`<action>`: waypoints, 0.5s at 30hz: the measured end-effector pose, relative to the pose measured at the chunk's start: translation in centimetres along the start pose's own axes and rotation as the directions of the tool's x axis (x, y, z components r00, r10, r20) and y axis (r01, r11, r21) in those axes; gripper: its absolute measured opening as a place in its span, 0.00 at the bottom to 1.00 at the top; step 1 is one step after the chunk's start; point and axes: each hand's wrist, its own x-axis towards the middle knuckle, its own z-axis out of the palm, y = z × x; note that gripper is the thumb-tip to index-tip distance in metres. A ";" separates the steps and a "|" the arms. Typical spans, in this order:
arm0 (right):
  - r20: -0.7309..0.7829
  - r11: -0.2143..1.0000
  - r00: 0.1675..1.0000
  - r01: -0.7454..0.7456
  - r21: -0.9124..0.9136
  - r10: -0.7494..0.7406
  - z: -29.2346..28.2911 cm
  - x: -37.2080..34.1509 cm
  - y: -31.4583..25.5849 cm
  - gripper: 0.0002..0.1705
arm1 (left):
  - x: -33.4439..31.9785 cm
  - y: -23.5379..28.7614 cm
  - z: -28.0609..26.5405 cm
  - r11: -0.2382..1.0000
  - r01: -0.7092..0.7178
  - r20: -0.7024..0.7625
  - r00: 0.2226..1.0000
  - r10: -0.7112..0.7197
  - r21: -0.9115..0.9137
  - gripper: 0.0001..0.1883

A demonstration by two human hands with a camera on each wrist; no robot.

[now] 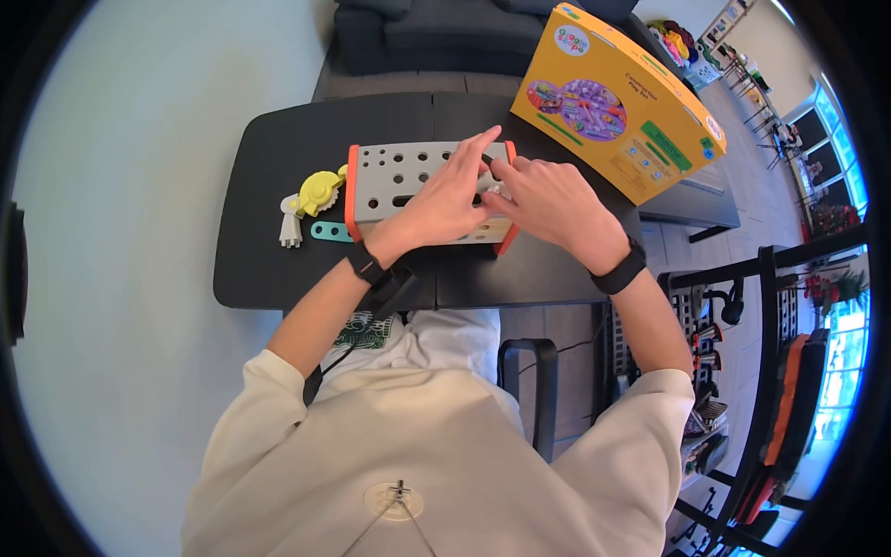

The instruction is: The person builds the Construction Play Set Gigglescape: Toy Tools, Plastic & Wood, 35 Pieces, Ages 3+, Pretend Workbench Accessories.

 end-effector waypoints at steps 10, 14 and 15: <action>0.293 0.978 0.955 0.028 -0.205 0.034 0.4 1.8 -0.4 0.16 | -0.1 1.0 -0.2 0.999 0.031 0.004 1.000 -0.031 -0.011 0.54; 0.160 0.990 0.987 0.050 -0.136 -0.028 -0.5 0.6 -0.1 0.16 | -0.1 0.5 0.0 0.999 0.049 -0.007 0.999 -0.049 0.009 0.54; 0.003 0.998 0.998 0.061 0.012 -0.061 0.1 0.2 0.4 0.15 | -0.1 0.4 -0.1 0.999 0.041 0.011 0.999 -0.041 -0.022 0.54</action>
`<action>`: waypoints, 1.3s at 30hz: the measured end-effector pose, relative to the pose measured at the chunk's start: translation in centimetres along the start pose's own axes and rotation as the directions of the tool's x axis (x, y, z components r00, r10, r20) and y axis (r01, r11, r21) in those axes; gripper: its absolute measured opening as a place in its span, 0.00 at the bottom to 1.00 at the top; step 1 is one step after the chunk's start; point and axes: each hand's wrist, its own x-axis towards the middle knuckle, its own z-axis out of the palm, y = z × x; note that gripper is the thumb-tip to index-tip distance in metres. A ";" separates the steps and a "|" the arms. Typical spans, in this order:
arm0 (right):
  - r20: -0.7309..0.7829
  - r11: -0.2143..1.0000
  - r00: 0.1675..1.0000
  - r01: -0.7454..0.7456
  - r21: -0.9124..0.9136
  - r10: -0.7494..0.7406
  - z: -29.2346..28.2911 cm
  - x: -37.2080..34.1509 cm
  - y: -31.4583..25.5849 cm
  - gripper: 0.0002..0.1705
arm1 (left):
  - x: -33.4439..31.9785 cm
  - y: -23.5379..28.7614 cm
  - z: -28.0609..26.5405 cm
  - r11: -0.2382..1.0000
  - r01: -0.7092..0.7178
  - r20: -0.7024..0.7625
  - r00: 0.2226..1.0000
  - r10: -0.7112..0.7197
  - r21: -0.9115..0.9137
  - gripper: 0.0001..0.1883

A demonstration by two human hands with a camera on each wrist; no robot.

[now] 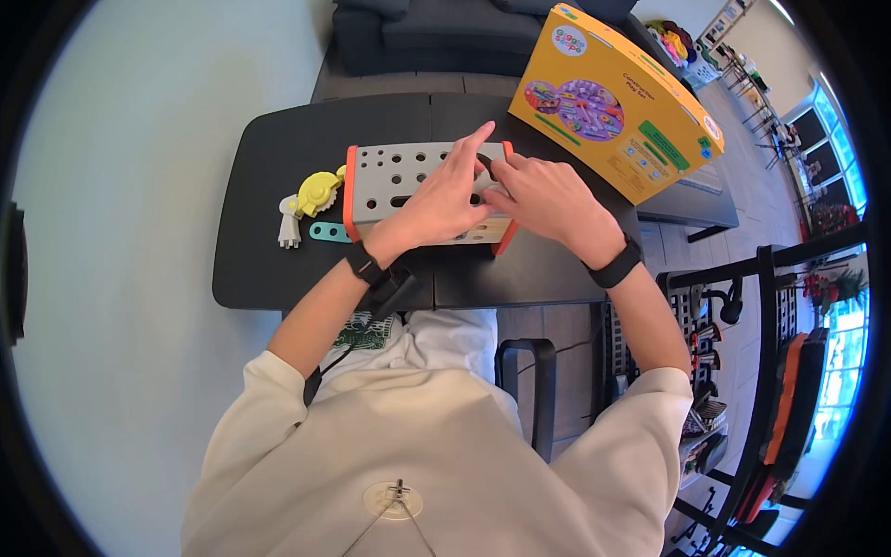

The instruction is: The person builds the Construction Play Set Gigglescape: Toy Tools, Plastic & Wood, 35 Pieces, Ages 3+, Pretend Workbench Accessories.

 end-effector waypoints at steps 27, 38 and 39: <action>0.183 0.982 0.980 -0.045 -0.184 0.079 0.4 1.5 -0.5 0.17 | 0.0 1.0 -0.8 0.998 0.031 0.057 0.998 -0.028 -0.057 0.53; 0.034 0.976 0.997 0.061 0.211 -0.069 1.9 0.6 0.5 0.14 | 0.0 0.6 -1.0 0.988 0.061 0.065 0.997 -0.052 -0.143 0.52; -0.007 0.987 0.999 0.050 0.152 -0.049 2.3 0.7 0.3 0.15 | -0.1 0.7 -1.1 0.990 0.056 0.055 0.997 -0.049 -0.132 0.51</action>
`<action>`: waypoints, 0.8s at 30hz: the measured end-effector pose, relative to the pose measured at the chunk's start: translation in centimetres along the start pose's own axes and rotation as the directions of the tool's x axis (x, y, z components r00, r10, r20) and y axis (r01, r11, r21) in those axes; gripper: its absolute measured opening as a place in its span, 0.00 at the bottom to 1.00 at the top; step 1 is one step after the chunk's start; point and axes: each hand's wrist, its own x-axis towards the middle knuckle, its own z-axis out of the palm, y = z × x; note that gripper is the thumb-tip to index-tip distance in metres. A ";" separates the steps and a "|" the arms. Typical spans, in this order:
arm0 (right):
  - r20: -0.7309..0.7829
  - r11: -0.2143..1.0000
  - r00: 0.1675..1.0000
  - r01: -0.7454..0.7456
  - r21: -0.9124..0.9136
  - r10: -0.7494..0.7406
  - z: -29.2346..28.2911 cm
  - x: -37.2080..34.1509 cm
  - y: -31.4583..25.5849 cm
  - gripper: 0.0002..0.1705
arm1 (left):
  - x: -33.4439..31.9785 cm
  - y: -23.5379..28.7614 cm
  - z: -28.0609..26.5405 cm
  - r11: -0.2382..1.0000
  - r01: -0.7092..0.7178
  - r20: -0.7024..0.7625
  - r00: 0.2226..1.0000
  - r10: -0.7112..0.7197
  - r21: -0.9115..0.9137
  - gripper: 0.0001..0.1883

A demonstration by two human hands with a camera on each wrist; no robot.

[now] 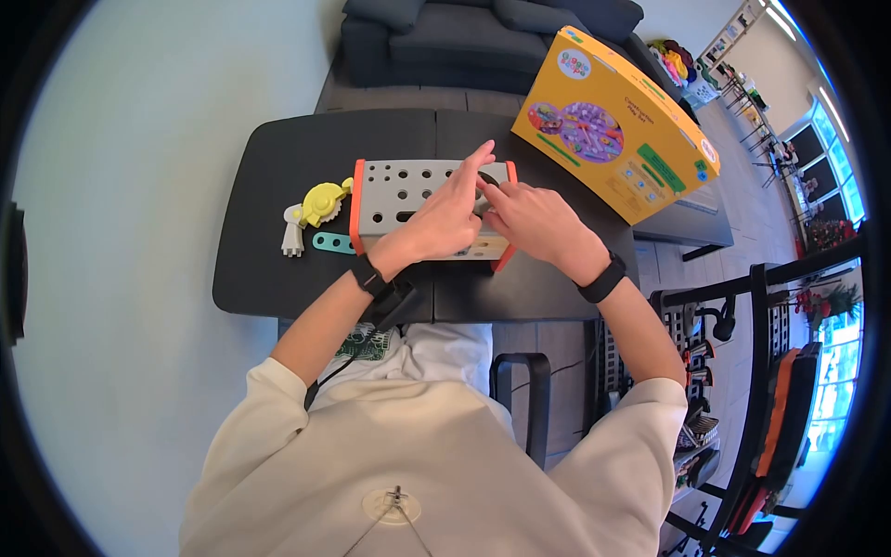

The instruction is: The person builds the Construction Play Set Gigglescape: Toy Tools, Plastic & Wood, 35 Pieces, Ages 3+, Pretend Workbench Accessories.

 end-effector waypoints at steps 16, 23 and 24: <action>-0.231 0.945 0.970 -0.010 -0.327 -0.070 2.7 -0.6 -0.5 0.15 | 0.0 -0.2 0.2 0.999 0.031 -0.017 0.999 -0.031 -0.010 0.53; -0.288 0.962 0.958 -0.072 -0.264 -0.007 3.4 -1.0 -1.3 0.15 | -0.5 -0.1 -0.3 0.978 -0.054 -0.178 0.984 0.018 -0.200 0.42; -0.290 0.961 0.957 -0.100 -0.259 0.021 3.4 -1.1 -1.4 0.16 | -1.0 0.2 -0.7 0.965 -0.069 -0.275 0.961 -0.004 -0.255 0.32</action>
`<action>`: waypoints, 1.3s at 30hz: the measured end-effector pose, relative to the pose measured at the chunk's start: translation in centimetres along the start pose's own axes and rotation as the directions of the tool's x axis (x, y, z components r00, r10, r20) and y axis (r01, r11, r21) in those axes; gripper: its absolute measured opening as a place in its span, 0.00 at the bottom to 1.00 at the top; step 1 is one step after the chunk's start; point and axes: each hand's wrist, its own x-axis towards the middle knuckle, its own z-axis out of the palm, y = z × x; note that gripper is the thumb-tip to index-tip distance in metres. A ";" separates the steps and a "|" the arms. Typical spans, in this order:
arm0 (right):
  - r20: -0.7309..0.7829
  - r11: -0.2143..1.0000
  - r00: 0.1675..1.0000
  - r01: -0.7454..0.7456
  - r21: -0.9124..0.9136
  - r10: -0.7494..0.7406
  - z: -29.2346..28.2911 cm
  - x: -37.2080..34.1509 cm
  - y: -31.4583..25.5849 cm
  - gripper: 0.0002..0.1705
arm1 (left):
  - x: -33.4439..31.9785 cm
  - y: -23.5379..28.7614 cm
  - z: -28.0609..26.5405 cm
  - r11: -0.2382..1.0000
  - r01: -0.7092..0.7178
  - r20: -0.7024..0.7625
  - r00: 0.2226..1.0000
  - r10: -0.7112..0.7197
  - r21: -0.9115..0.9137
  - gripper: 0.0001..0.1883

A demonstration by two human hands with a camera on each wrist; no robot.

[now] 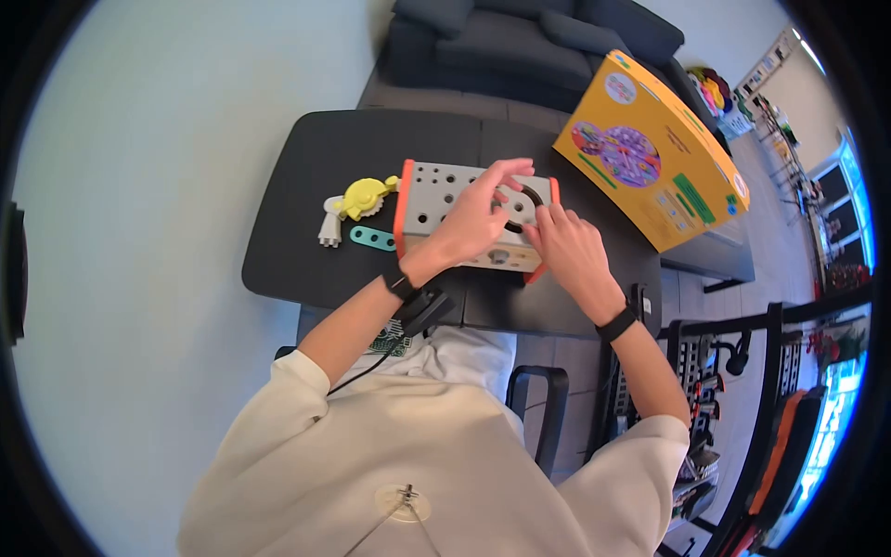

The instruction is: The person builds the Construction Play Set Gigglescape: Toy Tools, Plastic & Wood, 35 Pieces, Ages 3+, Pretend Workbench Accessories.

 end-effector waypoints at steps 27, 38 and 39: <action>0.070 0.985 0.996 -0.068 0.161 0.057 -0.7 0.7 0.1 0.13 | -6.1 -5.5 -22.4 0.709 0.546 -0.388 0.832 -0.396 0.446 0.33; 0.178 0.980 0.980 -0.119 0.159 0.090 -1.5 1.1 -0.2 0.15 | 0.8 0.4 -14.3 0.937 0.159 0.028 0.984 -0.176 0.311 0.24; 0.175 0.979 0.981 -0.119 0.166 0.089 -1.5 1.1 -0.2 0.15 | 0.8 -0.1 -14.3 0.931 0.148 0.036 0.985 -0.169 0.334 0.24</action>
